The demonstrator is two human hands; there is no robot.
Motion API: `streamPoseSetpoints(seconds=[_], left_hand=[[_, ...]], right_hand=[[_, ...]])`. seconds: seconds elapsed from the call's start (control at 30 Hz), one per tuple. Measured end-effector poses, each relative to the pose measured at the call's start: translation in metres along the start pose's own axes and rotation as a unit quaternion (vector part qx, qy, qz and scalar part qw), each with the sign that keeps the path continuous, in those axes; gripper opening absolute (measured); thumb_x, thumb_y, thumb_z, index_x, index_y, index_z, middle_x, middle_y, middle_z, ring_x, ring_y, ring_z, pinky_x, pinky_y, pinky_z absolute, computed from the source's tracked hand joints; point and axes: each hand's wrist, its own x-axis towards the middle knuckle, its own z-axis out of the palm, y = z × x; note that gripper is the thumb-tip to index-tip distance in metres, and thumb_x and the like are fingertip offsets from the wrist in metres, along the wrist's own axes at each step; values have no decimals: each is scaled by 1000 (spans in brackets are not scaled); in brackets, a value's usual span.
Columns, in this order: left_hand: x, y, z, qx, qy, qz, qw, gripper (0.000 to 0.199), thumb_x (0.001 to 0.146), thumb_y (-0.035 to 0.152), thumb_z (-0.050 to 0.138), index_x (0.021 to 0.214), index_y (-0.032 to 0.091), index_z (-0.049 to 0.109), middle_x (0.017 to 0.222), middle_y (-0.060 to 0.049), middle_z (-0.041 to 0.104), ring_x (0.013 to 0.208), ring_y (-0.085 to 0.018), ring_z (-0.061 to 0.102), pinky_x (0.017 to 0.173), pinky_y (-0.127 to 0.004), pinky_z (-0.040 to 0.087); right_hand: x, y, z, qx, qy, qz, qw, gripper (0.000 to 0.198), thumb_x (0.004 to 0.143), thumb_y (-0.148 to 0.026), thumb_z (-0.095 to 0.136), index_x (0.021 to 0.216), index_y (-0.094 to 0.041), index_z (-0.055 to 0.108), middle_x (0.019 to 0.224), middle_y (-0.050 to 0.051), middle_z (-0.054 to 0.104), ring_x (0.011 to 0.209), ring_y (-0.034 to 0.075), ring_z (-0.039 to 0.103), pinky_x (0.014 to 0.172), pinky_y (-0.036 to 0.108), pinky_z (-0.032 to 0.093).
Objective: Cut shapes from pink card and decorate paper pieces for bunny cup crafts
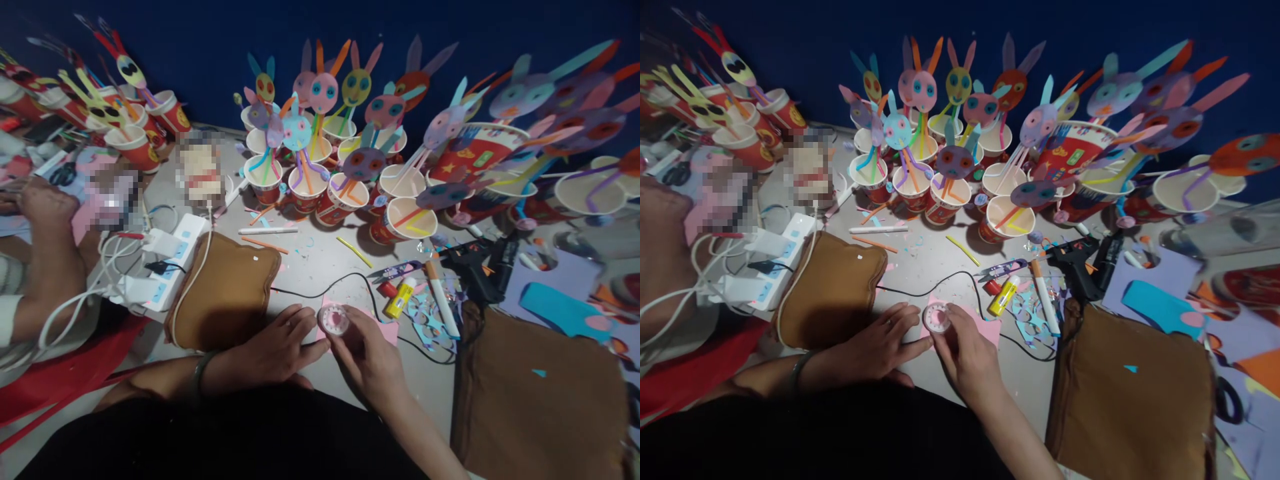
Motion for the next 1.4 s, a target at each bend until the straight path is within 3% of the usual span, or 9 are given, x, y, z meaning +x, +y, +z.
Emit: streamPoseSetpoints(seconds=[0.33, 0.6, 0.73, 0.87, 1.07, 1.4], left_hand=[[-4, -2, 2, 8, -11, 11, 1000, 85, 84, 77, 44, 141, 14, 47, 130, -22, 46, 130, -37, 43, 111, -57, 36], [1, -1, -4, 3, -28, 3, 1000, 86, 80, 77, 52, 136, 12, 52, 125, -24, 51, 124, -38, 48, 107, -59, 39], [1, 0, -4, -5, -53, -4, 999, 87, 78, 78, 53, 135, 13, 53, 127, -24, 52, 124, -38, 48, 107, -59, 39], [1, 0, -3, 4, -40, -7, 999, 85, 80, 79, 48, 132, 13, 55, 128, -24, 53, 123, -38, 49, 106, -58, 39], [8, 7, -13, 34, -65, -18, 997, 88, 81, 82, 40, 132, 11, 54, 148, -27, 40, 122, -37, 51, 102, -52, 42], [12, 15, -17, 82, -73, -27, 994, 83, 88, 71, 46, 140, 6, 48, 146, -23, 49, 124, -34, 51, 105, -46, 38]], right_hand=[[-2, -1, -1, 8, -17, 93, 995, 42, 90, -38, 64, 126, -20, 54, 109, 12, 72, 84, 21, 74, 70, 30, 60], [-1, -4, -1, 34, -23, 137, 990, 44, 88, -42, 66, 124, -20, 55, 96, 8, 72, 60, 15, 64, 56, 26, 53], [-1, -5, -2, 32, -22, 142, 989, 44, 88, -44, 66, 123, -19, 56, 94, 8, 72, 62, 15, 64, 57, 27, 52], [0, -6, -3, 27, -25, 143, 989, 45, 88, -46, 64, 122, -18, 56, 95, 9, 72, 62, 16, 64, 57, 28, 52], [-1, -3, -3, 14, -28, 132, 991, 46, 89, -47, 61, 123, -18, 56, 102, 12, 72, 67, 18, 66, 60, 30, 54], [-4, -1, -1, 16, -36, 118, 992, 47, 90, -44, 61, 128, -17, 54, 104, 14, 73, 79, 22, 72, 66, 33, 57]])
